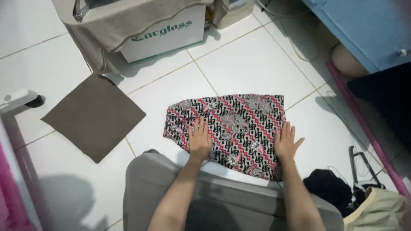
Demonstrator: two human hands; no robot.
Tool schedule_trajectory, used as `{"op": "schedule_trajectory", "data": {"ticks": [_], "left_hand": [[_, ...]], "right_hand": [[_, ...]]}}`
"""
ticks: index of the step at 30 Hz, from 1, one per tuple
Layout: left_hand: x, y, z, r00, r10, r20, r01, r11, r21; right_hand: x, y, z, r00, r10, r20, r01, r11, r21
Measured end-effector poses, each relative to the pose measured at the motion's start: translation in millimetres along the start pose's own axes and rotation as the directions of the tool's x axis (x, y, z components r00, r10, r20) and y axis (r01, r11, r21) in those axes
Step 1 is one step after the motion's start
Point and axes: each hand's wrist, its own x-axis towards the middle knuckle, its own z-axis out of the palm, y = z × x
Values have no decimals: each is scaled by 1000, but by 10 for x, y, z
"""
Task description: The person folds a patterned short-sleeved shirt on the floor. They smooth the fabric, fold the sleeves inward, fold the body in half, and then fold it into a compact rectangle.
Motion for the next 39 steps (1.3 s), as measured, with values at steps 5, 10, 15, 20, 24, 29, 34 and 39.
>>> {"op": "schedule_trajectory", "data": {"ticks": [5, 10, 15, 20, 24, 29, 34, 39], "left_hand": [[-50, 79, -88, 998, -66, 20, 66, 997, -42], [-76, -62, 153, 991, 39, -129, -40, 999, -1], [-135, 61, -95, 983, -21, -184, 9, 998, -69], [-117, 71, -124, 987, -14, -159, 11, 1000, -20], [-106, 66, -141, 985, -6, -171, 0, 999, -32], [-93, 29, -73, 1000, -26, 16, 26, 1000, -10], [-217, 102, -215, 988, -60, 139, 55, 997, 46], [116, 180, -416, 949, -116, 294, 136, 989, -50]], "right_hand": [[0, -892, 472, 926, 76, -371, 59, 939, 340], [-334, -2079, 1166, 839, -505, -202, 536, 830, 154], [-328, -1795, 633, 794, -605, 62, 608, 790, -82], [22, -621, 196, 982, -185, 46, 177, 974, 144], [21, 9, -3, 998, -65, 21, 66, 996, -62], [-111, 248, 183, 997, -5, -81, 3, 1000, -21], [-343, 391, 258, 994, -18, -110, 13, 999, -43], [-414, 103, 148, 952, 299, -63, -297, 954, 38]]}}
